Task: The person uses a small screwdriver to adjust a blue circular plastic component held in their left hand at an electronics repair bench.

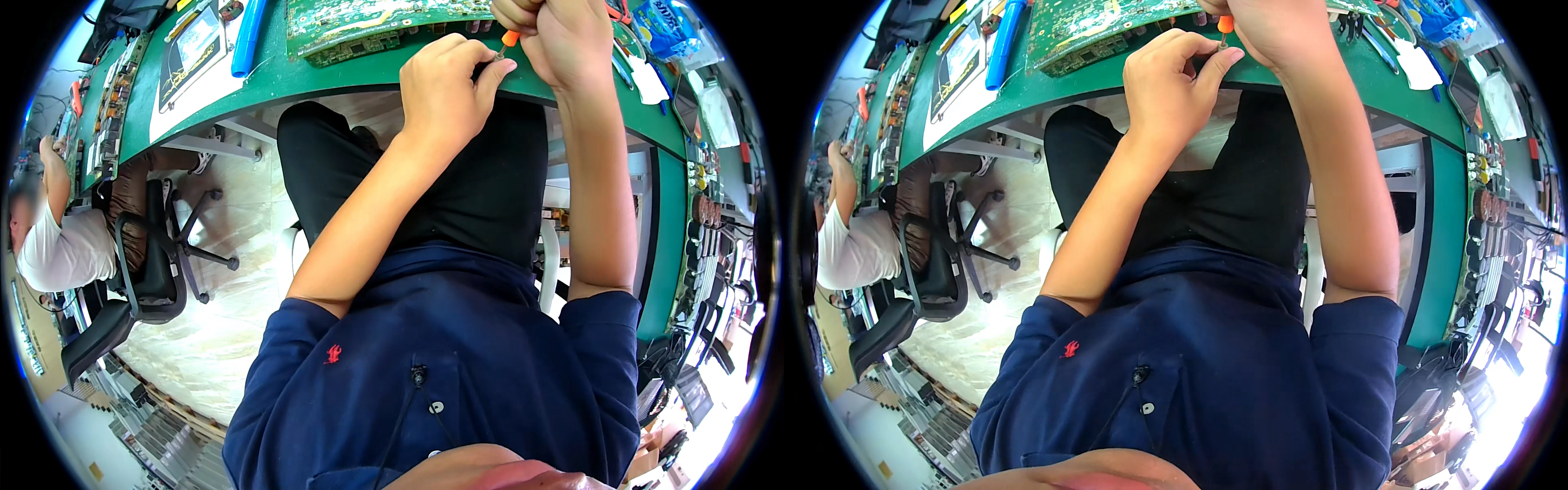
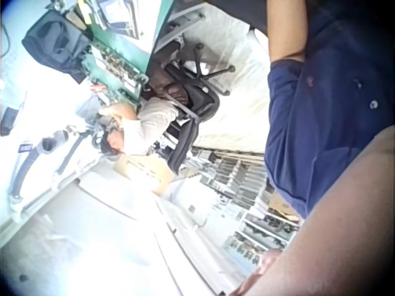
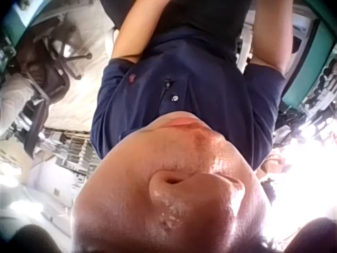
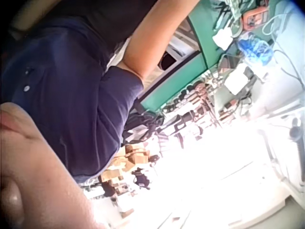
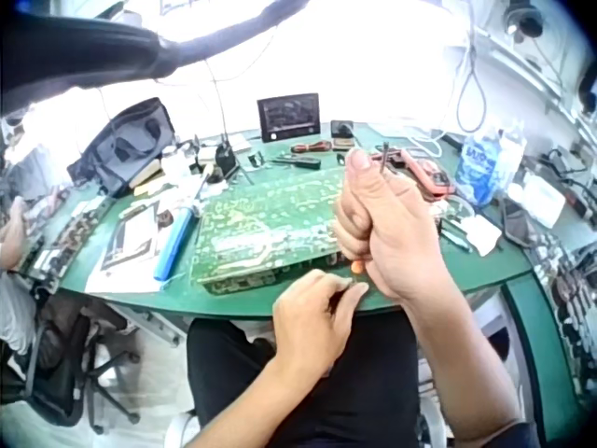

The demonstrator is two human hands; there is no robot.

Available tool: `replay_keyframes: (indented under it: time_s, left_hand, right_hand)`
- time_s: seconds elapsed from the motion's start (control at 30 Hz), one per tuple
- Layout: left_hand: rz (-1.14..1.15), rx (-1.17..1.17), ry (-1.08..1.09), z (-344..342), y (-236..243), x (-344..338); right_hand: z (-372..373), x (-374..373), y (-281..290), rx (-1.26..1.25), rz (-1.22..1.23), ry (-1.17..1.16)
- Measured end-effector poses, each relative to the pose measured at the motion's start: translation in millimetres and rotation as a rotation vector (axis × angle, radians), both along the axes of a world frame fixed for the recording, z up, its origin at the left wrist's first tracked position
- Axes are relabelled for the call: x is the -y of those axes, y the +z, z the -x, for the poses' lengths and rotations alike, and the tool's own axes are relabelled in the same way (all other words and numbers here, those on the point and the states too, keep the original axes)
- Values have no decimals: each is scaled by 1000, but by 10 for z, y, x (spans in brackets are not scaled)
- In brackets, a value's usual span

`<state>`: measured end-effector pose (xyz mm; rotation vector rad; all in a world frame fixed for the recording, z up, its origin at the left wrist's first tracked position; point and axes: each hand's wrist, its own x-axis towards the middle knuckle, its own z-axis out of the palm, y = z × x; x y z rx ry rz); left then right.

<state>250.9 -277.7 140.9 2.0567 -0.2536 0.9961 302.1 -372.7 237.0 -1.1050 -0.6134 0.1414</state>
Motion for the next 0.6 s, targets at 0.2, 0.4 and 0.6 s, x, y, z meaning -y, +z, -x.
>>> replay_keyframes:
  time_s: [0.2, 0.4, 0.6]
  left_hand:
    - [34, -19, -15, 2, 8, 7]
    - [27, -34, -41, -4, 47, -11]
    - [55, -26, -49, -1, 85, -13]
  right_hand:
    - [11, -3, 14, 0, -6, 55]
    - [-63, 32, -50, -9, -10, 135]
    - [-6, -27, -37, -11, 38, -22]
